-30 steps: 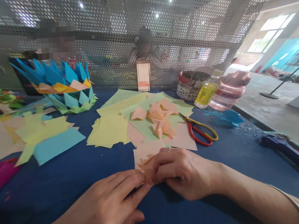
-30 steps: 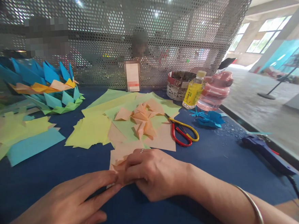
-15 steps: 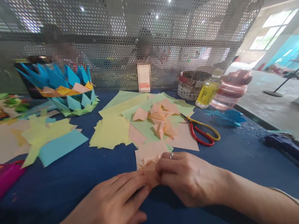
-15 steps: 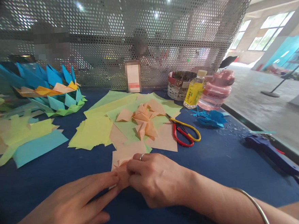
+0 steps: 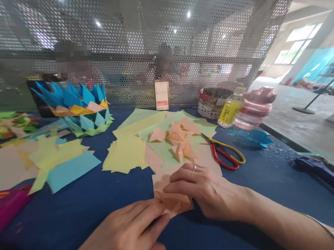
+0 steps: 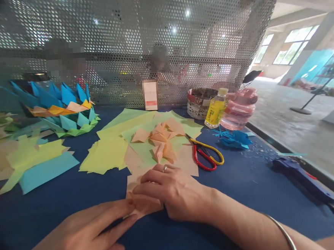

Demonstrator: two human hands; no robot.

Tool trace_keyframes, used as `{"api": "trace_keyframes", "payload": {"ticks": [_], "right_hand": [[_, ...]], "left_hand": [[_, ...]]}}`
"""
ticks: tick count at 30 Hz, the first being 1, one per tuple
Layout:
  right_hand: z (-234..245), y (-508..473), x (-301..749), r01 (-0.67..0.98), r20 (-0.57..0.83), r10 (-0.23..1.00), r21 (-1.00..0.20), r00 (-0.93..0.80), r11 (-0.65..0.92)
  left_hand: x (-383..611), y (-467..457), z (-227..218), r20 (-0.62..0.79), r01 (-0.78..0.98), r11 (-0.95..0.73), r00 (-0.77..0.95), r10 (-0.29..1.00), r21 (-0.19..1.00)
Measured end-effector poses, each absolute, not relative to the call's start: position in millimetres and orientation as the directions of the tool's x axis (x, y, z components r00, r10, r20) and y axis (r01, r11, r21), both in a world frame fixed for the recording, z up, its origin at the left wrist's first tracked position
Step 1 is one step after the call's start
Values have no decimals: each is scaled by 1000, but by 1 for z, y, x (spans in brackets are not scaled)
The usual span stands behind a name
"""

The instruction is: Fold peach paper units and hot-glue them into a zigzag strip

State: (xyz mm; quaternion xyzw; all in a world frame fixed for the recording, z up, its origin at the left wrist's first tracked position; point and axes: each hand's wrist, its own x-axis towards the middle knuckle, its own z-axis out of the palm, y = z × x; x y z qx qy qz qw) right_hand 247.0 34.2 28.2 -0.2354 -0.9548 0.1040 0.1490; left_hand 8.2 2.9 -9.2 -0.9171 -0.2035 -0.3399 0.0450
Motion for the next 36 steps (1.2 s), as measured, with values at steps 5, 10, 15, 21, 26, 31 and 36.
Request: {"api": "trace_keyframes", "payload": {"ticks": [5, 10, 15, 21, 26, 31, 36], "right_hand": [[31, 36, 248, 487, 171, 546, -290, -820, 824], [32, 35, 247, 477, 216, 552, -316, -805, 820], [26, 24, 237, 432, 291, 576, -432, -764, 791], [26, 22, 234, 400, 229, 578, -526, -783, 750], [24, 25, 237, 418, 198, 575, -510, -794, 752], [22, 26, 239, 388, 228, 537, -476, -812, 789], [23, 26, 238, 386, 249, 532, -458, -809, 801]], "left_hand": [[8, 3, -13, 656, 400, -915, 676, 336, 57], [6, 2, -3, 639, 419, -907, 688, 344, 37], [3, 0, 9, 561, 457, -889, 739, 374, -9], [2, 3, 9, 533, 447, -894, 752, 388, 21], [5, 5, 12, 584, 453, -891, 721, 373, 10], [4, 4, 14, 581, 437, -899, 729, 362, 11], [2, 5, 7, 552, 451, -891, 756, 353, -47]]}}
